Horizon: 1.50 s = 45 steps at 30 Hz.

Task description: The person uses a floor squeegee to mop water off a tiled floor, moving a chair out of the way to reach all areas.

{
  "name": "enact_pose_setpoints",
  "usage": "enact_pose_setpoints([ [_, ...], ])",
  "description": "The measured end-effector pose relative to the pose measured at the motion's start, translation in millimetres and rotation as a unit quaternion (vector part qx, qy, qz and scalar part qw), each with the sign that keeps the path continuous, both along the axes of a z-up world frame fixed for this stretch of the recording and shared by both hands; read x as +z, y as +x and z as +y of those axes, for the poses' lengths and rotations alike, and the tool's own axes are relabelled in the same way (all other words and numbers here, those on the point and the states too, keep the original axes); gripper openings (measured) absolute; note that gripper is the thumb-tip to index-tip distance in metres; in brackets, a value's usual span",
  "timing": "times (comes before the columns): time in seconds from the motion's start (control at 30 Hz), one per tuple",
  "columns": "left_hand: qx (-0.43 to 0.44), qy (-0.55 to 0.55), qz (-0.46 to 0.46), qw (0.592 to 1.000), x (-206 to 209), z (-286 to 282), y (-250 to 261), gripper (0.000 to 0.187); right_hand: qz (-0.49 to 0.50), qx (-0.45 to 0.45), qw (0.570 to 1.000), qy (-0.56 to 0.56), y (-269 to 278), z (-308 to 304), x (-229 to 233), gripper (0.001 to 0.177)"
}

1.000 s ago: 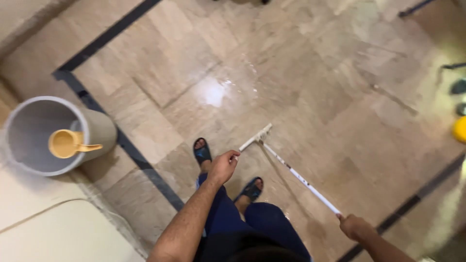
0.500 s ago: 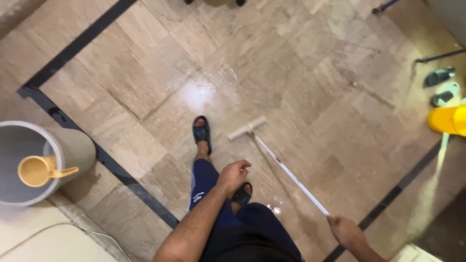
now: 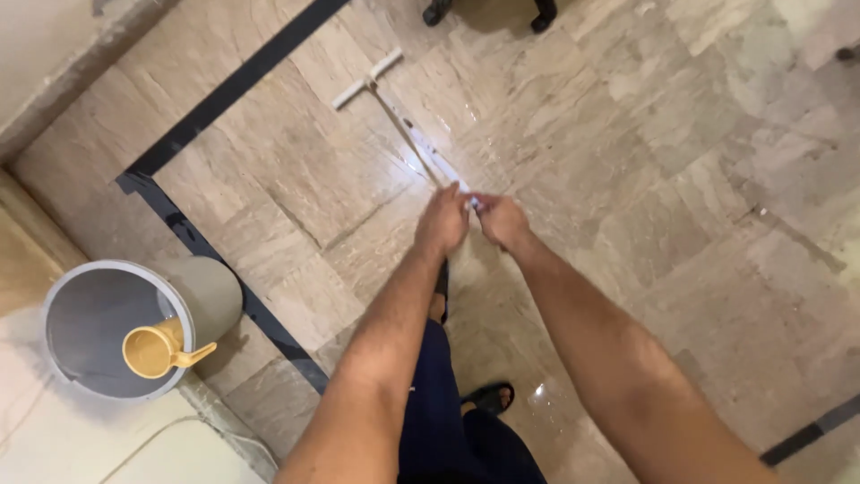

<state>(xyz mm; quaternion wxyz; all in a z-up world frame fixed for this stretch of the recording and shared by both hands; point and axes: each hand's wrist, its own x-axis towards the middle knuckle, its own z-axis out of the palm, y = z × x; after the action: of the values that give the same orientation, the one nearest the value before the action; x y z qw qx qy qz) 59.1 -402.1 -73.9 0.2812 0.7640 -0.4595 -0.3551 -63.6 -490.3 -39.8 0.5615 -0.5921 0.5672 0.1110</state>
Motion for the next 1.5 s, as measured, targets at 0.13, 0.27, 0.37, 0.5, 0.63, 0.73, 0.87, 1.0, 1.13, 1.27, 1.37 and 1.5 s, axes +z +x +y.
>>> enact_pose_setpoints([
  [0.13,-0.063,0.058,-0.063,0.994,23,-27,-15,0.039,0.037,0.104,0.963,-0.247,-32,-9,-19,0.034],
  [0.27,-0.213,0.137,-0.076,0.964,5,-14,-97,0.030,0.079,0.120,0.977,-0.159,-124,21,17,0.039],
  [0.37,-0.296,0.134,0.034,0.945,24,32,-201,0.041,0.163,0.087,0.977,-0.103,-229,72,76,0.038],
  [0.5,-0.465,0.067,0.086,0.879,47,93,-367,0.067,0.295,0.087,0.951,-0.033,-400,145,120,0.039],
  [0.63,-0.537,0.092,0.105,0.832,86,137,-503,0.076,0.339,0.060,0.938,-0.025,-550,208,138,0.037],
  [0.73,-0.588,0.080,0.125,0.795,101,159,-566,0.070,0.362,0.046,0.931,0.004,-610,244,159,0.038],
  [0.87,-0.584,0.125,0.154,0.787,123,170,-578,0.066,0.337,0.029,0.941,0.013,-629,263,182,0.038],
  [1.0,-0.492,0.149,0.182,0.838,137,154,-545,0.063,0.217,-0.113,0.970,-0.008,-663,276,143,0.034],
  [1.13,-0.422,0.092,0.170,0.886,147,103,-485,0.049,0.159,-0.147,0.976,-0.014,-583,217,148,0.034],
  [1.27,-0.261,0.072,0.051,0.961,139,21,-380,0.021,0.060,-0.096,0.988,-0.109,-446,118,132,0.034],
  [1.37,-0.145,0.058,-0.006,0.988,107,-41,-288,0.022,0.003,-0.065,0.985,-0.162,-331,38,99,0.031],
  [1.5,-0.047,0.029,-0.083,0.995,51,-135,-151,0.030,0.021,-0.067,0.990,-0.125,-162,-65,66,0.032],
])
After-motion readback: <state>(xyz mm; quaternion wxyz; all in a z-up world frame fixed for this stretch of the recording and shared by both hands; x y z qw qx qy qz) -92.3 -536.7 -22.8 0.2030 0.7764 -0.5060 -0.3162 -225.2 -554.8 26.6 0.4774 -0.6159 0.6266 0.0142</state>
